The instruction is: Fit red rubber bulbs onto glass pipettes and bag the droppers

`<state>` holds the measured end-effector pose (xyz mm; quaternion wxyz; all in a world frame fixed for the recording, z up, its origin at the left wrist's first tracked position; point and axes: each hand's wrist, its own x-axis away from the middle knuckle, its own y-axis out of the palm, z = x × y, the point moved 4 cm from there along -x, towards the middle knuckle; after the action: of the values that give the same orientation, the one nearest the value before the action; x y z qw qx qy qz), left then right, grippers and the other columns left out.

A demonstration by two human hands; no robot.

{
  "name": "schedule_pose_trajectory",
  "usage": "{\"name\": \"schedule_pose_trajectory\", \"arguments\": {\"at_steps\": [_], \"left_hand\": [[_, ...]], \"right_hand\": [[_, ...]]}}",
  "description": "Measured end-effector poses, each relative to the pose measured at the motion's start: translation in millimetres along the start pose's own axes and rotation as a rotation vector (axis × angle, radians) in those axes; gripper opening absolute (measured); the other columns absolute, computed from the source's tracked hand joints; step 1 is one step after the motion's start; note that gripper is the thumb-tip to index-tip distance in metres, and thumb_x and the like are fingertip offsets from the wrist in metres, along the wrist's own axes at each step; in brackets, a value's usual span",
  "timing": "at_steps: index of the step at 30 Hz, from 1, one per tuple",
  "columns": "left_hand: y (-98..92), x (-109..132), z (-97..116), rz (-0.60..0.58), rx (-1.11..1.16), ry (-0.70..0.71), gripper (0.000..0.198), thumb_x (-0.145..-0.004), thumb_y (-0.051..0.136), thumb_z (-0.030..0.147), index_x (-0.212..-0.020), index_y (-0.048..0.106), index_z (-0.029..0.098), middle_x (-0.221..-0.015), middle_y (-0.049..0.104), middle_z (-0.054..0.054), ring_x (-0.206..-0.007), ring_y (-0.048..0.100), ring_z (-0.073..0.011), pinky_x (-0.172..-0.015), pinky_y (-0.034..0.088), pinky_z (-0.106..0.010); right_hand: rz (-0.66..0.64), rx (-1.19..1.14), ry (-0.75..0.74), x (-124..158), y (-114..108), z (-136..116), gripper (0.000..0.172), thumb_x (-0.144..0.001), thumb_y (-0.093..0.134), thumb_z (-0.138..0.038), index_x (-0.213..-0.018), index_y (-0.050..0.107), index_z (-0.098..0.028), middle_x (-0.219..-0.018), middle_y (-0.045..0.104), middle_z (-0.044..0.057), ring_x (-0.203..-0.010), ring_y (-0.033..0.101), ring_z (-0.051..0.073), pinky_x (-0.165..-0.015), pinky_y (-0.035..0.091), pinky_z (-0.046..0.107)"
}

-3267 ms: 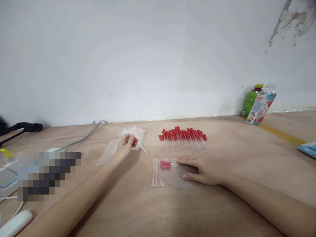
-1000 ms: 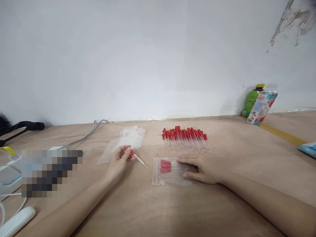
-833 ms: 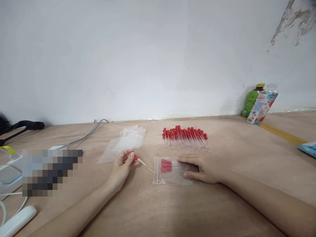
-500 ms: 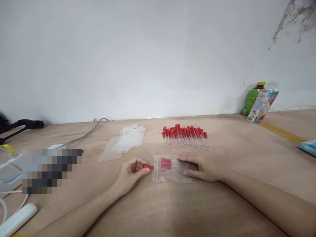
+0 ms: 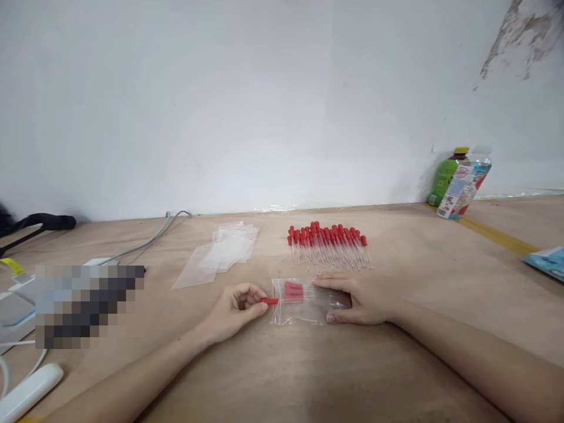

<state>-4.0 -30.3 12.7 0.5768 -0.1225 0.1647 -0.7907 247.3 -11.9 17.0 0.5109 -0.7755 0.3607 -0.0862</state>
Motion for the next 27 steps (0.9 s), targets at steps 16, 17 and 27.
{"name": "schedule_pose_trajectory", "arguments": {"at_steps": [16, 17, 27], "left_hand": [[29.7, -26.1, 3.8, -0.067, -0.009, 0.11, 0.044, -0.056, 0.076, 0.027, -0.075, 0.038, 0.018, -0.054, 0.057, 0.006, -0.046, 0.048, -0.007, -0.047, 0.033, -0.018], [30.9, -27.1, 4.2, -0.06, -0.014, 0.12, 0.044, -0.056, 0.076, 0.027, -0.075, 0.037, 0.018, -0.053, 0.056, 0.007, -0.045, 0.048, -0.0072, -0.046, 0.033, -0.018], [-5.2, -54.4, 8.8, -0.366, -0.028, -0.006, 0.034, -0.055, 0.074, 0.021, -0.078, 0.049, 0.015, -0.066, 0.06, 0.002, -0.058, 0.054, -0.0086, -0.057, 0.042, -0.021]], "right_hand": [[-0.01, 0.0, 0.04, -2.5, 4.0, -0.6, 0.073, -0.067, 0.057, -0.059, -0.126, 0.044, -0.02, -0.13, 0.044, 0.01, -0.118, 0.04, 0.026, -0.099, 0.032, 0.041], [-0.011, -0.001, 0.037, -2.9, 4.3, -1.1, 0.073, -0.067, 0.057, -0.059, -0.127, 0.044, -0.019, -0.13, 0.044, 0.01, -0.118, 0.041, 0.026, -0.099, 0.032, 0.041], [-0.023, 0.036, -0.006, -3.7, 2.2, -2.8, 0.069, -0.071, 0.053, -0.057, -0.128, 0.042, -0.019, -0.13, 0.043, 0.009, -0.118, 0.04, 0.025, -0.099, 0.032, 0.041]]}}
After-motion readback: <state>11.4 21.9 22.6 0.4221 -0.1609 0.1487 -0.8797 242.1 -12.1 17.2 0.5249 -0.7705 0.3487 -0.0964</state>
